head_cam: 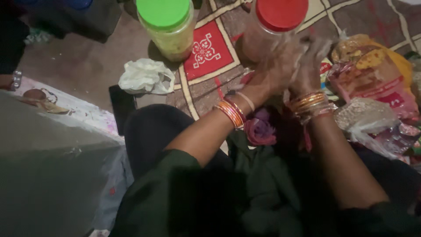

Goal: The person sits on the floor and wipes the exterior of a green-lidded plastic jar and a red-lidded plastic jar using a purple cloth. The person then handles a white cloth and a bag of grains, moving them around the workspace.

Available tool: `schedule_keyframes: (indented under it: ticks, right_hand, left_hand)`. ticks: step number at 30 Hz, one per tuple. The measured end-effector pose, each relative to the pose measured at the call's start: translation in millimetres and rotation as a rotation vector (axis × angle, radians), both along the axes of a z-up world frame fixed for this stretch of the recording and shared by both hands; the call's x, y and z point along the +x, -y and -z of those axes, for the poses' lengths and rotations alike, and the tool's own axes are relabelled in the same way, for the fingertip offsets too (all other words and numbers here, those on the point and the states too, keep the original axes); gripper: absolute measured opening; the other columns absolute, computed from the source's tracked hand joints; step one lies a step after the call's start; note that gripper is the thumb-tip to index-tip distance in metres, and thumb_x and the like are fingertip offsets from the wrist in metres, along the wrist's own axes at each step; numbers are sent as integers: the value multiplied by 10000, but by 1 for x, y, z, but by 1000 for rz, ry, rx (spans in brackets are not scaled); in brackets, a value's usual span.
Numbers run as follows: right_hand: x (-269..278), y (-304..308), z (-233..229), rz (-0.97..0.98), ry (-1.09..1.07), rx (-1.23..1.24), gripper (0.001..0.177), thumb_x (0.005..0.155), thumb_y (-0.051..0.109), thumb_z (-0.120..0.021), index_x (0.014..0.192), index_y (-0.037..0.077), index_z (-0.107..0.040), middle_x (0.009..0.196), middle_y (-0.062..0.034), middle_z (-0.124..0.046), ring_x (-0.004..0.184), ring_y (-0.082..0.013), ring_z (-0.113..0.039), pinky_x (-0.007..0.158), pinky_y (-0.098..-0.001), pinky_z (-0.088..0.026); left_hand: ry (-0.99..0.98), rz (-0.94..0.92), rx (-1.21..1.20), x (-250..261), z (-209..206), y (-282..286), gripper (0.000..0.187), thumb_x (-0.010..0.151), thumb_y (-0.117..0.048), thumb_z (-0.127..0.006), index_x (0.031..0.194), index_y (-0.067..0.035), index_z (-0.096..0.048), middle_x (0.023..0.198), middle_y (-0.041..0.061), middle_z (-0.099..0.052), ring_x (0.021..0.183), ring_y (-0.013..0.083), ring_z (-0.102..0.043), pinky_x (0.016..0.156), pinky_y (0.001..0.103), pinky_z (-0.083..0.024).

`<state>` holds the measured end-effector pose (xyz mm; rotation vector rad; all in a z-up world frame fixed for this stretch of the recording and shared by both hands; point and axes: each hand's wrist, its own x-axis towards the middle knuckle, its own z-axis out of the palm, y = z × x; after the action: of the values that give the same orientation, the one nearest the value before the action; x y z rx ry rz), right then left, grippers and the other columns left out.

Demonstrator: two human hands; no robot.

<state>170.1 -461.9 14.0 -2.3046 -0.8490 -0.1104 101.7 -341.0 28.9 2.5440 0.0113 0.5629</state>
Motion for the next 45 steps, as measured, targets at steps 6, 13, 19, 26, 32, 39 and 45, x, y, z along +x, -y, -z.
schedule_keyframes:
  ticks: [6,13,19,26,32,39,45]
  right_hand:
    - [-12,52,35,-237,-214,-286,675,842,335,-781,1328,-2,-455,1202,-313,-583,1128,-461,-575,979,-522,-479]
    - [-42,88,53,-474,-206,-699,544,714,264,-811,1210,115,-647,1183,-167,-694,1137,-341,-637,919,-545,-461]
    - [-61,79,13,-150,-312,-519,432,851,267,-751,1265,164,-684,1238,-158,-708,1166,-350,-661,995,-458,-511]
    - [-51,97,-42,-516,-420,301,445,948,227,-723,1324,65,-549,1169,-146,-620,1122,-285,-643,992,-355,-477]
    - [-41,96,-75,-101,-316,174,243,895,123,-697,1098,20,-613,932,-33,-618,858,-153,-589,758,-298,-499]
    - [-2,89,-89,-151,-503,722,92,973,110,-510,979,40,-569,753,0,-532,636,-86,-471,569,-234,-364]
    - [36,84,-86,-217,-624,487,132,914,122,-477,975,65,-579,810,25,-532,666,-64,-445,579,-214,-343]
  left_hand:
    - [63,118,-226,-54,22,29,163,917,-183,-615,1022,-97,-704,1041,159,-702,1024,374,-684,888,467,-556]
    - [-155,32,-93,-52,98,25,100,885,-201,-664,937,-145,-728,937,119,-710,946,340,-695,816,475,-549]
    - [-181,429,5,-38,163,17,148,852,-273,-680,861,-128,-705,920,119,-682,929,340,-665,799,464,-544]
    - [-6,539,-57,-17,102,13,168,876,-288,-652,839,-128,-688,956,107,-663,966,331,-637,821,450,-539]
    - [4,219,-13,-34,16,43,188,899,-278,-598,971,-127,-684,1062,108,-669,1049,331,-639,887,442,-542]
    - [181,-50,-104,-26,-30,55,360,950,-241,-560,1275,-107,-636,1298,170,-652,1137,358,-650,985,439,-524]
    - [201,-13,-92,-37,-55,25,311,937,-83,-567,1234,-85,-659,1240,116,-676,1180,308,-675,1048,417,-542]
